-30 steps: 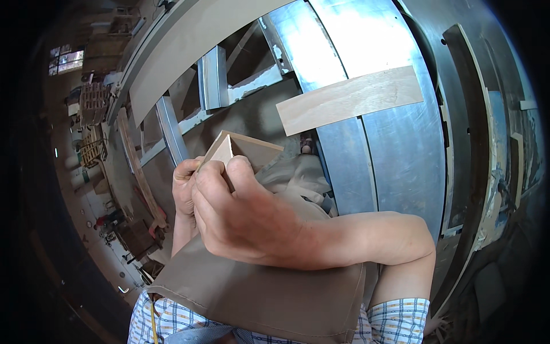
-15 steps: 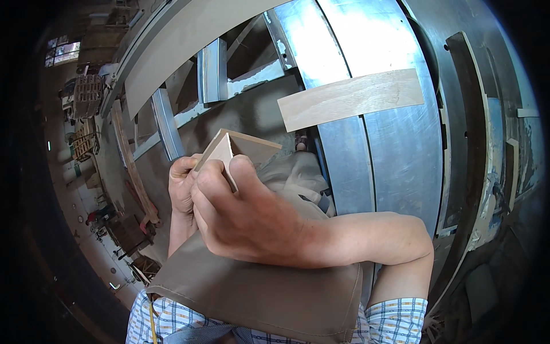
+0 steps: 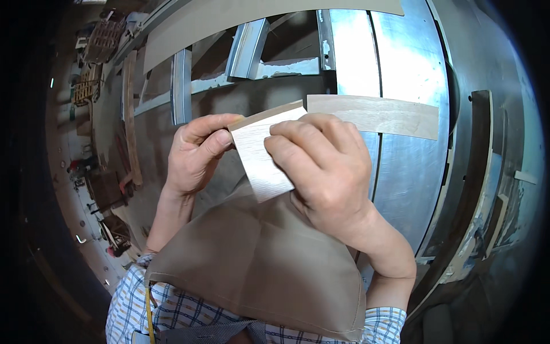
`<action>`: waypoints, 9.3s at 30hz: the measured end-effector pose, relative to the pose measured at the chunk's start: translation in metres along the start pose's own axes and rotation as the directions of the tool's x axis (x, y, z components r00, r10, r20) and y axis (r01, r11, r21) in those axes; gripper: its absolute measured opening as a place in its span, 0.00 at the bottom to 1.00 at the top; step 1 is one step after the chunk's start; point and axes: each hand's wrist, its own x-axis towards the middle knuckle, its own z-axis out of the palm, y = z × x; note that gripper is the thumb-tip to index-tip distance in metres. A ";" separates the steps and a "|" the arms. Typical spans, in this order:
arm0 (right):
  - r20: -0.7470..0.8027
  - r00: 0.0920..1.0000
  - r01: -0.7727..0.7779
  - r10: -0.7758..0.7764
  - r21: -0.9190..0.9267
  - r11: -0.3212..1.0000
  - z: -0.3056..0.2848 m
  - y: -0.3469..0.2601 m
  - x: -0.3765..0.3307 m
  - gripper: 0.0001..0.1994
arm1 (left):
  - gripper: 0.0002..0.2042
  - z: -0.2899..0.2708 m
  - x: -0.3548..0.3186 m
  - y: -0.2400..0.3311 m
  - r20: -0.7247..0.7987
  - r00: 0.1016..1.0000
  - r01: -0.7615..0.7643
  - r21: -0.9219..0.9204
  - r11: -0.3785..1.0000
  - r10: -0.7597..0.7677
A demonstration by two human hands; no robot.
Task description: The person measures and cuts wooden boards using a table saw and a tape measure. The person then planes the edges of small wooden pieces against a jointer machine and fits the pieces together by hand.
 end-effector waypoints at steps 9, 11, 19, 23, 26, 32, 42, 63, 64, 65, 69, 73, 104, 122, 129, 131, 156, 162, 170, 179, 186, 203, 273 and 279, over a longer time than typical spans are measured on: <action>0.002 0.993 -0.120 0.122 0.209 0.971 0.005 0.001 -0.016 0.20 | 0.16 0.006 -0.011 0.017 0.056 0.991 0.117 0.041 0.992 -0.120; -0.011 0.992 -0.120 0.125 0.213 0.970 0.005 0.000 -0.018 0.19 | 0.16 0.007 -0.012 0.019 0.054 0.992 0.113 0.075 0.991 -0.117; 0.024 0.986 -0.163 0.163 0.248 0.955 0.003 -0.006 -0.018 0.11 | 0.15 0.009 -0.020 0.020 0.041 0.996 0.075 0.148 0.986 -0.082; 0.017 0.990 -0.140 0.140 0.247 0.959 0.007 -0.003 -0.021 0.16 | 0.15 0.009 -0.022 0.023 0.039 0.997 0.060 0.187 0.980 -0.069; 0.000 0.991 -0.132 0.135 0.229 0.965 0.008 -0.005 -0.022 0.16 | 0.16 0.007 -0.024 0.015 0.035 0.998 0.048 0.131 0.990 -0.053; -0.048 0.997 0.054 -0.053 0.023 0.998 0.013 -0.021 -0.022 0.17 | 0.14 -0.001 -0.026 0.019 0.039 0.999 -0.013 0.251 0.968 0.003; -0.101 0.992 0.058 -0.077 -0.183 0.981 0.020 -0.063 -0.036 0.11 | 0.12 -0.016 -0.039 0.009 0.078 0.997 -0.031 0.136 0.990 0.020; -0.064 0.985 0.138 -0.160 -0.261 0.955 0.019 -0.073 -0.044 0.12 | 0.11 -0.017 -0.047 -0.014 0.090 0.995 -0.040 0.031 0.999 0.037; -0.060 0.985 0.143 -0.164 -0.263 0.954 0.019 -0.072 -0.044 0.12 | 0.11 -0.017 -0.047 -0.015 0.085 0.995 -0.048 0.027 0.998 0.045; -0.055 0.985 0.145 -0.166 -0.268 0.953 0.019 -0.072 -0.043 0.12 | 0.11 -0.018 -0.046 -0.016 0.086 0.995 -0.047 0.025 0.999 0.044; -0.023 0.985 0.157 -0.171 -0.293 0.943 0.016 -0.073 -0.042 0.10 | 0.10 -0.021 -0.045 -0.020 0.097 0.994 -0.047 0.014 0.999 0.045; 0.053 0.983 0.183 -0.175 -0.333 0.925 0.015 -0.076 -0.039 0.09 | 0.10 -0.024 -0.043 -0.026 0.114 0.991 -0.062 -0.047 0.997 0.067; 0.216 0.954 0.295 -0.207 -0.569 0.768 0.042 -0.092 -0.010 0.10 | 0.08 -0.053 -0.043 -0.073 0.074 0.974 0.225 -0.415 0.881 -0.214; -0.009 0.991 0.126 -0.131 -0.209 0.970 0.035 -0.060 -0.023 0.08 | 0.07 -0.029 -0.031 -0.012 0.088 0.950 -0.311 0.326 0.893 0.299; -0.068 0.991 0.101 -0.115 -0.179 0.979 0.038 -0.044 -0.028 0.09 | 0.08 -0.022 -0.031 0.002 0.084 0.956 -0.287 0.440 0.851 0.280; -0.077 0.989 0.113 -0.126 -0.149 0.982 0.039 -0.040 -0.029 0.11 | 0.08 -0.022 -0.030 0.004 0.093 0.957 -0.288 0.451 0.845 0.276; -0.065 0.995 0.075 -0.077 -0.038 0.996 0.044 -0.028 -0.031 0.09 | 0.10 -0.023 -0.028 0.003 0.084 0.980 -0.200 0.470 0.860 0.182; 0.003 1.000 0.024 -0.023 -0.082 0.996 0.032 -0.027 -0.034 0.10 | 0.09 -0.013 -0.010 -0.002 0.129 0.974 -0.222 0.427 0.876 0.184; -0.190 0.949 -0.292 0.250 -0.242 0.925 0.019 -0.009 -0.121 0.13 | 0.10 -0.024 0.039 -0.091 0.065 0.998 -0.021 0.421 0.907 -0.007; -0.333 0.482 -0.808 0.810 -0.527 0.264 0.015 0.011 -0.347 0.30 | 0.15 0.081 0.123 -0.231 0.560 0.823 -0.241 0.498 0.833 -0.097; -0.347 0.321 -0.874 0.881 -0.466 0.135 0.021 0.000 -0.331 0.23 | 0.18 0.104 0.140 -0.257 0.726 0.687 -0.520 0.514 0.682 -0.024; -0.648 0.467 -0.882 0.602 -0.386 0.269 -0.257 -0.116 -0.554 0.17 | 0.27 0.418 -0.096 -0.268 0.909 0.246 -0.955 0.169 0.242 0.336; -0.457 0.311 -0.948 0.834 -0.216 0.235 -0.509 0.033 -0.805 0.43 | 0.33 0.572 -0.112 -0.335 0.850 0.455 -0.885 0.465 0.029 0.265; -0.597 0.256 -0.966 0.760 -0.122 0.230 -0.499 0.051 -0.809 0.45 | 0.35 0.566 -0.109 -0.336 0.846 0.463 -0.884 0.463 0.066 0.266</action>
